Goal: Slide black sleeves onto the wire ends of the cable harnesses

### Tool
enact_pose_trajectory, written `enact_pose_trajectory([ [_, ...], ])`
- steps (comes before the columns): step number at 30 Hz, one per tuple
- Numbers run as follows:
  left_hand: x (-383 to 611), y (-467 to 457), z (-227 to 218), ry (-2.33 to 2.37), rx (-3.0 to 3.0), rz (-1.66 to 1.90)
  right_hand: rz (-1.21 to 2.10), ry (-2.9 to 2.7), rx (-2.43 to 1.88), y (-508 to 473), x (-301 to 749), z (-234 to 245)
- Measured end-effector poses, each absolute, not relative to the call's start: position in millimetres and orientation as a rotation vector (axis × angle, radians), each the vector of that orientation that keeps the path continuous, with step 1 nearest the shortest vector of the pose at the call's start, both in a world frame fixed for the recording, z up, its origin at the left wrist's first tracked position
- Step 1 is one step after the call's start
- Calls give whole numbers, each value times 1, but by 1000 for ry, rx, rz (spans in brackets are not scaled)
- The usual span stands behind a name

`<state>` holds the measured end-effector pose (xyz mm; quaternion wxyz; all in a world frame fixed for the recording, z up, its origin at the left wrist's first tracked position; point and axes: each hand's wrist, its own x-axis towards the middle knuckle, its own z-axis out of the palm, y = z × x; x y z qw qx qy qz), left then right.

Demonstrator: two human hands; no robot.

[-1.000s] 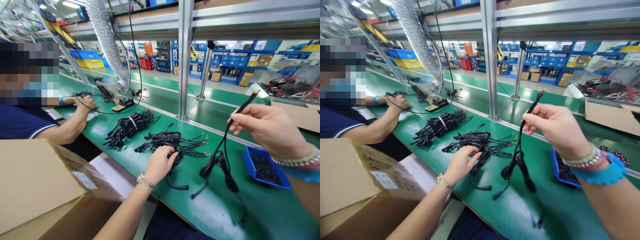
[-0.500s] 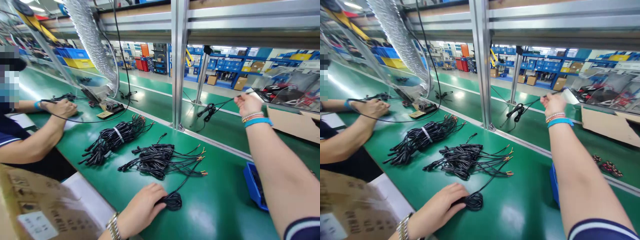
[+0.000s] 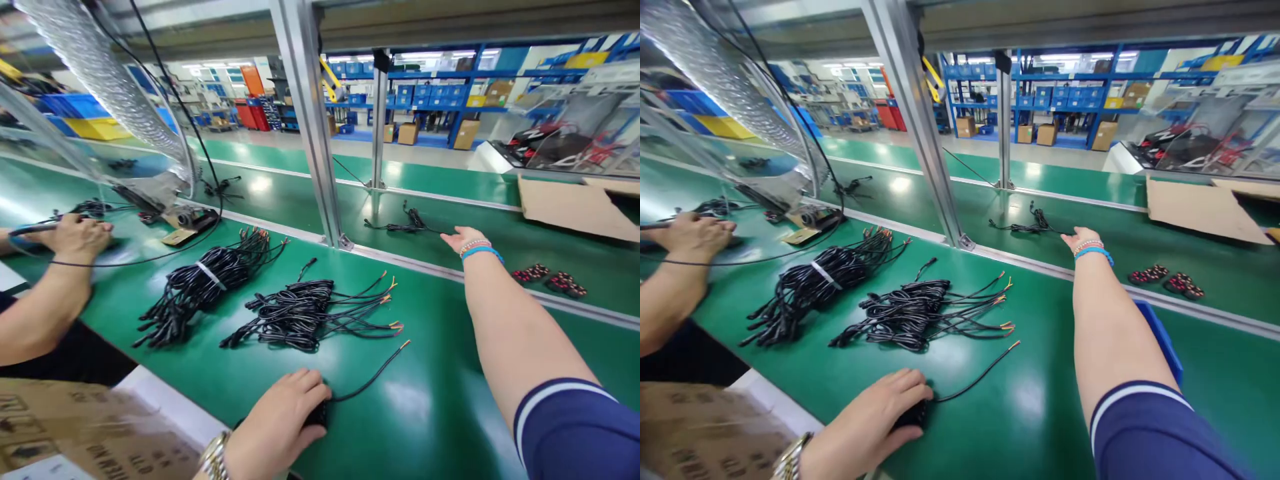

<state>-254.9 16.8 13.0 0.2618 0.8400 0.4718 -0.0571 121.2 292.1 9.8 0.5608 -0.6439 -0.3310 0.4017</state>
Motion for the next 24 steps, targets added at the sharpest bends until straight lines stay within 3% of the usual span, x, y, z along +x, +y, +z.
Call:
enact_pose_trajectory([
  [7,-169,26,-9,1317,2571,-22,958,-1248,-1607,231,93,71],
  [11,-125,42,-19,1355,2579,5,541,-2184,-1730,157,109,88],
  [14,-120,43,-21,1296,2519,25,249,-2550,-1929,110,133,77],
  [24,-143,33,9,927,2131,69,320,-2512,-2249,75,165,22],
])
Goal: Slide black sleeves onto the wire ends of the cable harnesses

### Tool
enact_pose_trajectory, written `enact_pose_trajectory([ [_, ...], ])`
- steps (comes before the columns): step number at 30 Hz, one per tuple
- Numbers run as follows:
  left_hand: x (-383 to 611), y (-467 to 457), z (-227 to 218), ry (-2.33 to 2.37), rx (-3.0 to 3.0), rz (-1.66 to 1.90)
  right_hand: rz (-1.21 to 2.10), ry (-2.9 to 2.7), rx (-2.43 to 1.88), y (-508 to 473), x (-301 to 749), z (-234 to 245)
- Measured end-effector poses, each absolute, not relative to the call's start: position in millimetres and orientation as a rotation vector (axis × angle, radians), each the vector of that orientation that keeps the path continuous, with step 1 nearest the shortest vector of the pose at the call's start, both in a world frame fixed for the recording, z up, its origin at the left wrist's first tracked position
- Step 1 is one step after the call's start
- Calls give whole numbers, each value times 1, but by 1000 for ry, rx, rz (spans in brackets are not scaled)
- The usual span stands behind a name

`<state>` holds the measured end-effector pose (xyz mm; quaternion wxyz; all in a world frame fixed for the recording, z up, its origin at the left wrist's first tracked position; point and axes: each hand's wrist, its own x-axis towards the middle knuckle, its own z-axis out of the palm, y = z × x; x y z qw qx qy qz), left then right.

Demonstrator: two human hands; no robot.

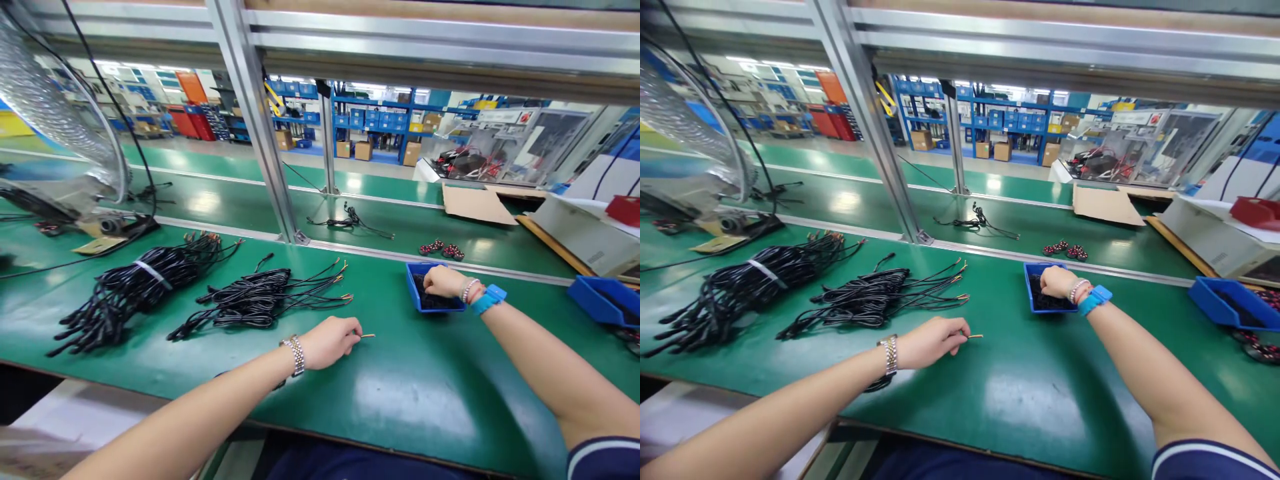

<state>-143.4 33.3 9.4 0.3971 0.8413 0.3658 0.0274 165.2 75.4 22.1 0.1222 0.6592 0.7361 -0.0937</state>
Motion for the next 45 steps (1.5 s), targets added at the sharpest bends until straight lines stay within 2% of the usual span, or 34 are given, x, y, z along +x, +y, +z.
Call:
enact_pose_trajectory([
  [6,-155,35,15,848,2054,291,-210,2142,2039,75,153,12],
  [10,-162,29,11,904,1751,480,-311,2234,2110,72,163,13],
  [19,-137,34,20,885,1324,782,-899,2460,2261,65,179,16],
  [25,-125,36,-1,818,1196,787,-1204,2405,2398,61,175,14],
  [27,-125,37,-9,796,1147,792,-1374,2382,2467,60,174,17],
  [30,-126,38,-15,780,1084,833,-1919,2338,2487,56,157,24],
  [32,-127,39,-15,781,1057,869,-2270,2335,2377,55,135,29],
  [35,-128,40,-13,801,1040,958,-2527,2416,2171,56,90,35],
  [39,-131,42,-11,815,1030,1058,-2569,2626,2073,59,40,32],
  [45,-133,42,-11,821,1050,1073,-2475,2785,2236,50,17,24],
])
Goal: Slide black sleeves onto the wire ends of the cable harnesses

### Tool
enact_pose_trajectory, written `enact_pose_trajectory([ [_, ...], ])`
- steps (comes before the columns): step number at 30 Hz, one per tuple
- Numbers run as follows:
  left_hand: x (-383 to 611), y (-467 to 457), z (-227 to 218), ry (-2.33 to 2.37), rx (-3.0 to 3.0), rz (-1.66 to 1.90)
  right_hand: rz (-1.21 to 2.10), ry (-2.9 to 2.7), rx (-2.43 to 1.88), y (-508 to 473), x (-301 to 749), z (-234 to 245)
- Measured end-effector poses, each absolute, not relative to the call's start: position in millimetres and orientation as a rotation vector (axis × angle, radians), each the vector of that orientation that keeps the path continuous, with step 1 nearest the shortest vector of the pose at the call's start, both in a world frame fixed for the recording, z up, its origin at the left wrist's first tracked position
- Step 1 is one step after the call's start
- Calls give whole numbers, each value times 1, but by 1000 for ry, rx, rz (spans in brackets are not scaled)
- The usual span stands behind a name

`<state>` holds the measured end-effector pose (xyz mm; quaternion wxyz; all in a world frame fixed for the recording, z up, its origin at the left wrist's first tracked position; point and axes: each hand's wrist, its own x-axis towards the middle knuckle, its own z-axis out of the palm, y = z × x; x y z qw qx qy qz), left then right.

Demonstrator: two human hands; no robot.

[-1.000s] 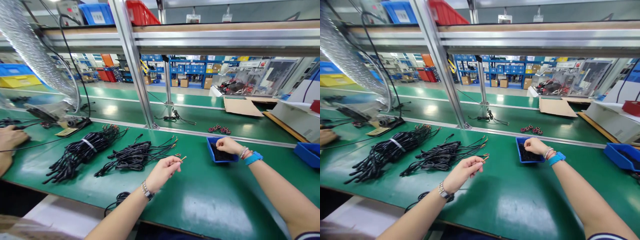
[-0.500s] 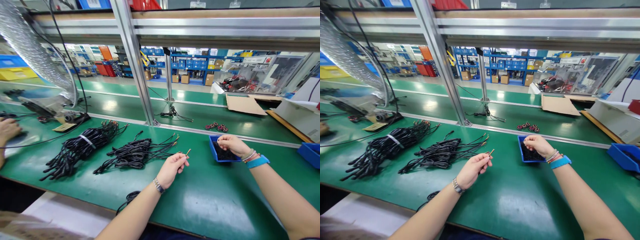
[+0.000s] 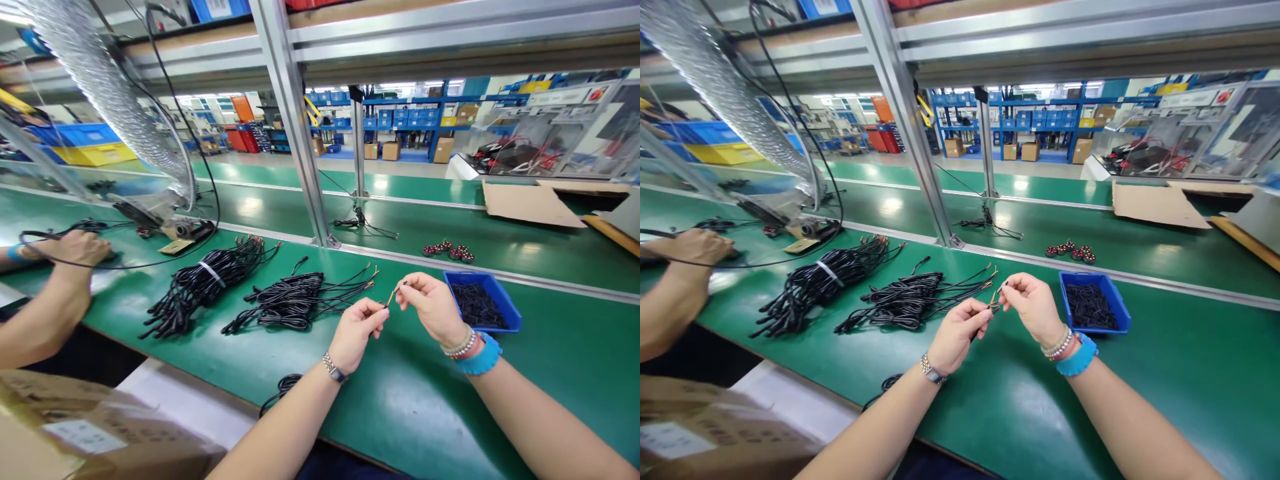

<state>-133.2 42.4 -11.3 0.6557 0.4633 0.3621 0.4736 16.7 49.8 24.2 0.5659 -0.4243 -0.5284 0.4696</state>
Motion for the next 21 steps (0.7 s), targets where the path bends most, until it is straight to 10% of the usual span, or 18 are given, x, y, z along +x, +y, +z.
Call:
enact_pose_trajectory([
  [21,-135,43,-13,877,1157,1086,961,-1393,-1057,43,18,31],
])
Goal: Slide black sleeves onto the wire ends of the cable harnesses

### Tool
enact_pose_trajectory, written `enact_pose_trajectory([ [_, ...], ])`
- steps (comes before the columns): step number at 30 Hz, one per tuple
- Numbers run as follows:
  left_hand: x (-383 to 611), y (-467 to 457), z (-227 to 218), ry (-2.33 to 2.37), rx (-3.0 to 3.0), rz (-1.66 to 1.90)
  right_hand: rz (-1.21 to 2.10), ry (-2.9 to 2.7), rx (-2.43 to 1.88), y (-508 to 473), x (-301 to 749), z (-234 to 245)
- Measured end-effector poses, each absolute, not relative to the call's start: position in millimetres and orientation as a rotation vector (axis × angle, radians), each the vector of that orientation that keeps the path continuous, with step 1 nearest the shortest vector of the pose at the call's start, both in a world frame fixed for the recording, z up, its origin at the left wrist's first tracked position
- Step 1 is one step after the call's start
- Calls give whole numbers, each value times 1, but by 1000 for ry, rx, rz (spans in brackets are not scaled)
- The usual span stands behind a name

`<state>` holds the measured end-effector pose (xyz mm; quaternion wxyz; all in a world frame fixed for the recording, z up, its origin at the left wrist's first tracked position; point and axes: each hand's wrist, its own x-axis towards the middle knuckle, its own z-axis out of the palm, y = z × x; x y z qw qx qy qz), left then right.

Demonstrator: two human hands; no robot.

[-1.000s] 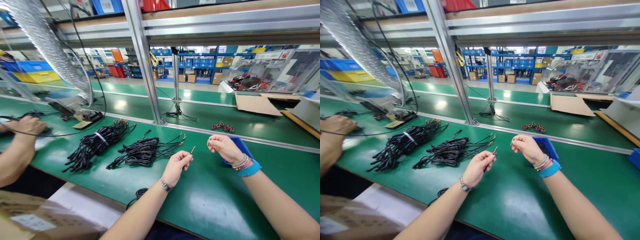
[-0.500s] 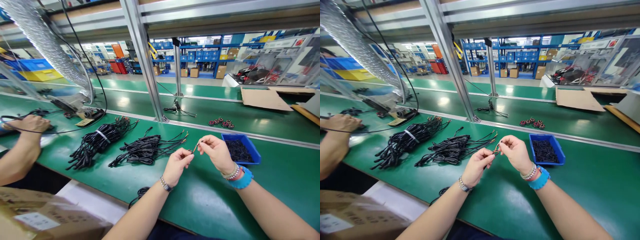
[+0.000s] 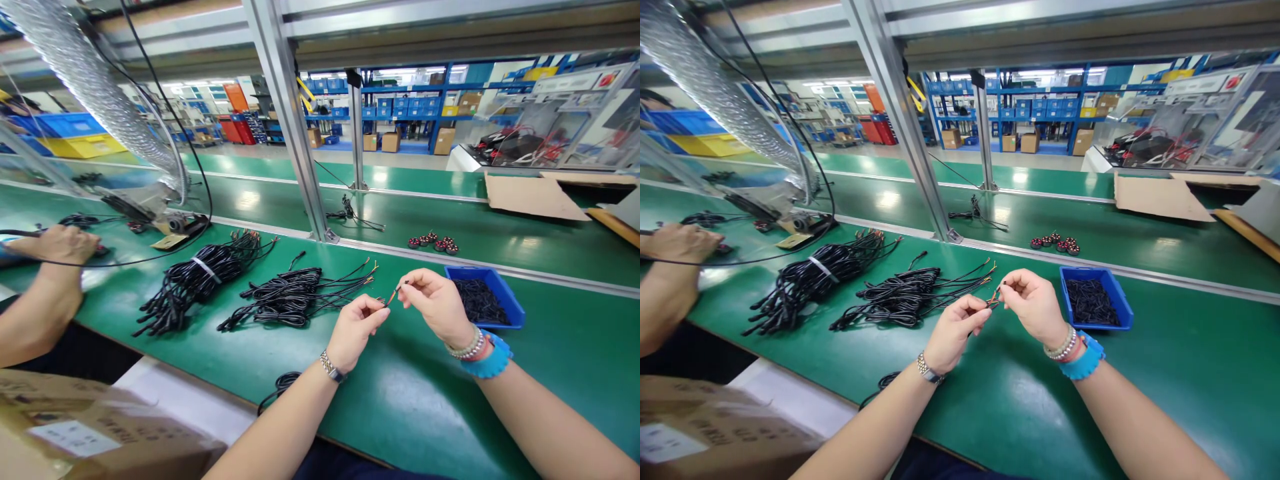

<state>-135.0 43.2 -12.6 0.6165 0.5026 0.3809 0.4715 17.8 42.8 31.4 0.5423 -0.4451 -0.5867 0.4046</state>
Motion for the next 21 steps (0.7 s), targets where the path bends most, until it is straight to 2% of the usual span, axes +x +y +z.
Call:
enact_pose_trajectory([
  [21,-135,42,-11,882,1141,1109,1044,-1413,-1096,42,15,28],
])
